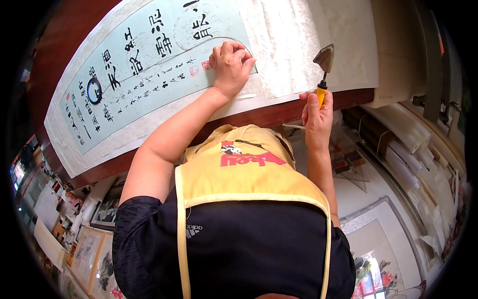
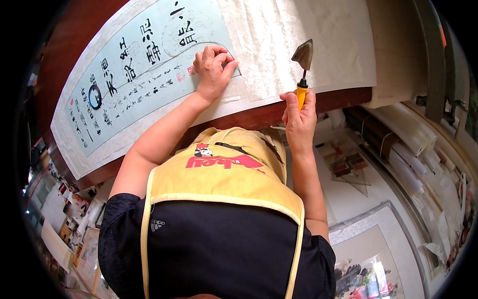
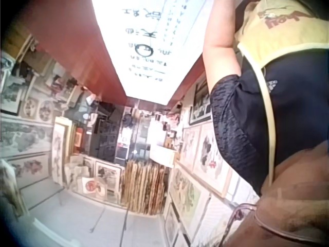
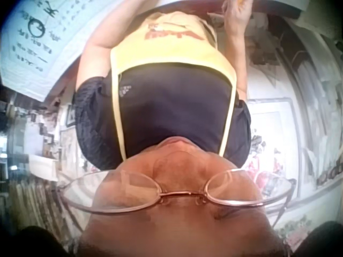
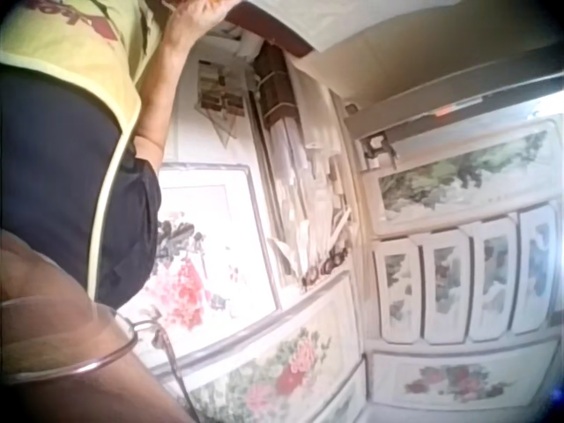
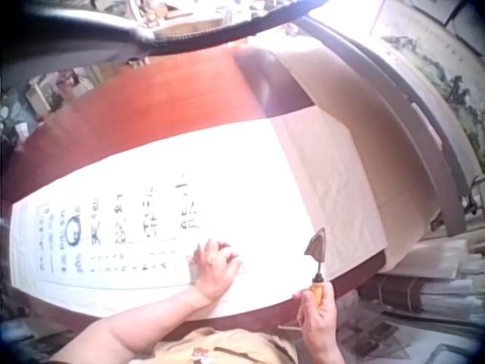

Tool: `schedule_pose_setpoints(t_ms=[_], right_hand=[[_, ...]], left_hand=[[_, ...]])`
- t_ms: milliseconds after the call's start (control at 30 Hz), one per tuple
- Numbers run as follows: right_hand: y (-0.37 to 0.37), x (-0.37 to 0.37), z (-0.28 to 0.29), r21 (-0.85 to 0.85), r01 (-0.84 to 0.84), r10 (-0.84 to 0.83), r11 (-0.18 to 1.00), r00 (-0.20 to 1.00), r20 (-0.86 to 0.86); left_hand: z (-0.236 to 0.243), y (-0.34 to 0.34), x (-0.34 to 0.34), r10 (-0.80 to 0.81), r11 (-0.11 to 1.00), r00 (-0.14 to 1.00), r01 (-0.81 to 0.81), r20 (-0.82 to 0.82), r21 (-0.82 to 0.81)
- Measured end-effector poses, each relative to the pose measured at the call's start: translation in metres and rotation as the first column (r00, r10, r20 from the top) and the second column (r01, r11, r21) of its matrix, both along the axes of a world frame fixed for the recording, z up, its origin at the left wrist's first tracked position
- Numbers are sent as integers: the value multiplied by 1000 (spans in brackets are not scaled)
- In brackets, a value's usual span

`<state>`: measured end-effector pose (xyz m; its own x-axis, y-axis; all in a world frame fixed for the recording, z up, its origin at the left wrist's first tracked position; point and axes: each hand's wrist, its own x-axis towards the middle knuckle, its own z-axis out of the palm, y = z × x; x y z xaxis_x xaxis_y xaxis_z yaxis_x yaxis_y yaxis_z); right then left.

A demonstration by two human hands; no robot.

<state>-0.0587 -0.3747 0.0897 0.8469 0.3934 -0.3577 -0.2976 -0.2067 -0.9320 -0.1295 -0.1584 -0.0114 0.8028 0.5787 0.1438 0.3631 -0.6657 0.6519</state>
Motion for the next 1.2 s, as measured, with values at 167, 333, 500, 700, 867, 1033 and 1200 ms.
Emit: schedule_pose_setpoints(t_ms=[167, 333, 500, 700, 867, 1033, 1200], right_hand=[[-8, 1, -4, -64, -88, 86, 994, 996, -32], [-16, 2, -9, -260, -209, 232, 943, 971, 62], [-21, 2, -10, -401, -277, 353, 873, 927, 129], [-25, 4, -9, -527, -306, 466, 793, 862, 200], [-18, 6, 7, -642, -323, 608, 696, 739, 288], [-2, 0, 4, -572, -277, 570, 772, 700, 430], [6, 0, 0, -689, -277, 684, 670, 592, 427]], left_hand=[[-4, -1, 1, 15, 1000, 1000, -15, 16, 15], [-4, -1, 2, 24, 1000, 1000, -24, 5, 19], [-3, -1, 2, 25, 999, 1000, -25, -6, 25], [-2, -1, 2, 23, 1000, 1000, -22, -6, 21], [-2, -1, 1, 22, 1000, 1000, -22, -7, 11], [-1, -1, 2, 16, 1000, 1000, -16, -11, 9], [-2, -1, 2, 14, 1000, 1000, -14, 1, -7]])
